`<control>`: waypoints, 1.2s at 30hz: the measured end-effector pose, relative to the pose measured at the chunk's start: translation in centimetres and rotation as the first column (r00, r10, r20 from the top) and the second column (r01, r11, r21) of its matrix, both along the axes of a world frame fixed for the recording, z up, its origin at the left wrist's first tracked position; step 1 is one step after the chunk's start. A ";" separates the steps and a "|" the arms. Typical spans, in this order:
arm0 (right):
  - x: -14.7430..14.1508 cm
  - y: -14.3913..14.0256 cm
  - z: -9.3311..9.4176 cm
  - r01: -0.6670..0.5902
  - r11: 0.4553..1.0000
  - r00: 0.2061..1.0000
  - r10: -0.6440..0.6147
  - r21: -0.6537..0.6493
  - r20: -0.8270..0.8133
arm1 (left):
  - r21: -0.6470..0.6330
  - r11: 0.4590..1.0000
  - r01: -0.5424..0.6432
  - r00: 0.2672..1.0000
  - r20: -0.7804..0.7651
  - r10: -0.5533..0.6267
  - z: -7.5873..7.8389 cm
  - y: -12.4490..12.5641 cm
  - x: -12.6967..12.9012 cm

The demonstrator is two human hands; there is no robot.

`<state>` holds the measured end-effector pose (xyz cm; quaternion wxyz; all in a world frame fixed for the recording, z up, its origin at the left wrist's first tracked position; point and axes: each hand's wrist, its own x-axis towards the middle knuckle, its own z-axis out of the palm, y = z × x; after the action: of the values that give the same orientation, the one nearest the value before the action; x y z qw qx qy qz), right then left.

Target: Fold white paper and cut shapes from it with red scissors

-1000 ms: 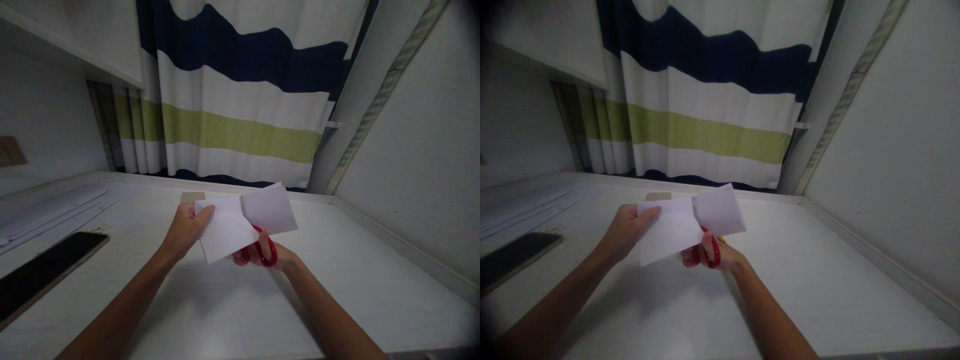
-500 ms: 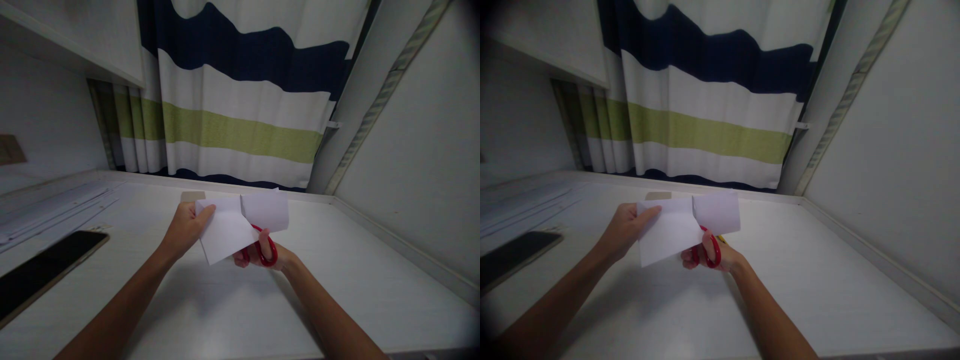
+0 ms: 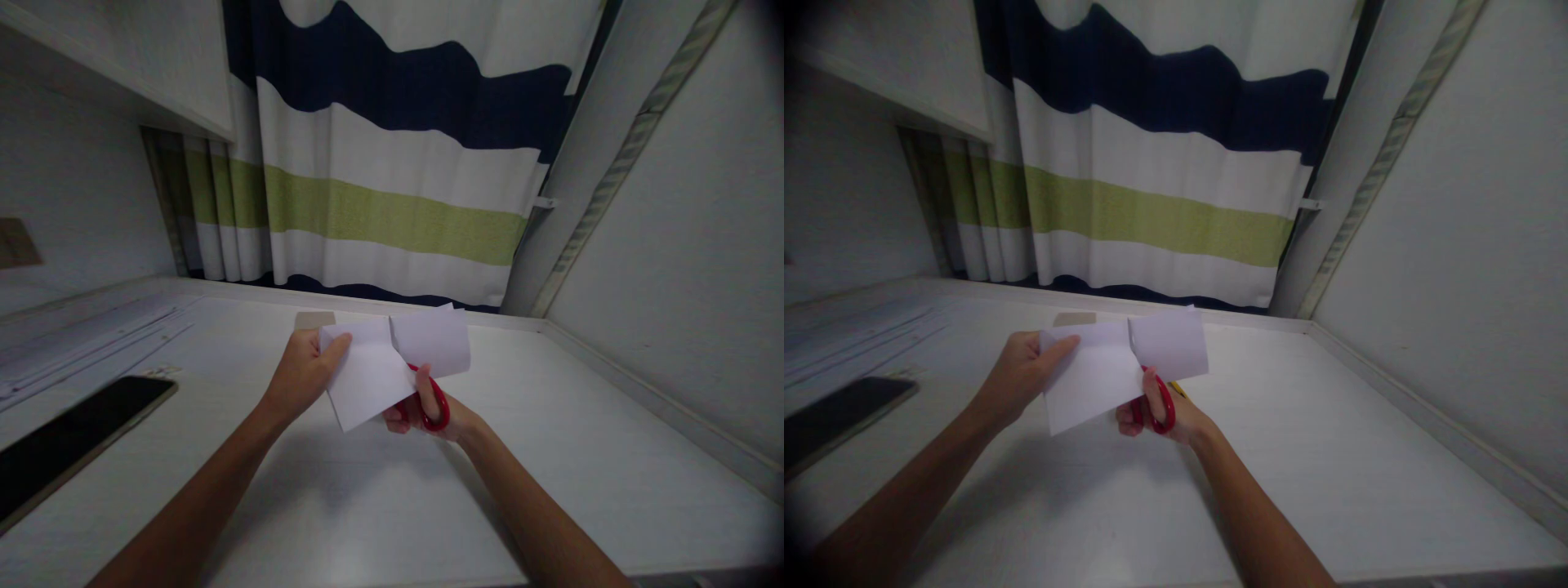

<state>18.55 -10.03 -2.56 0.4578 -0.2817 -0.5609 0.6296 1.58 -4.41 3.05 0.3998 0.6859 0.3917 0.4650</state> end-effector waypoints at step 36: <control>0.0 0.1 -0.1 0.158 0.987 0.976 -0.158 0.010 0.151 | 0.098 0.995 0.002 0.992 -0.129 0.011 0.2 0.0 -0.2</control>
<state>18.58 -9.94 -2.65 0.4624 -0.3728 -0.5690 0.5687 1.36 -4.41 3.23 0.3383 0.7325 0.3953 0.4391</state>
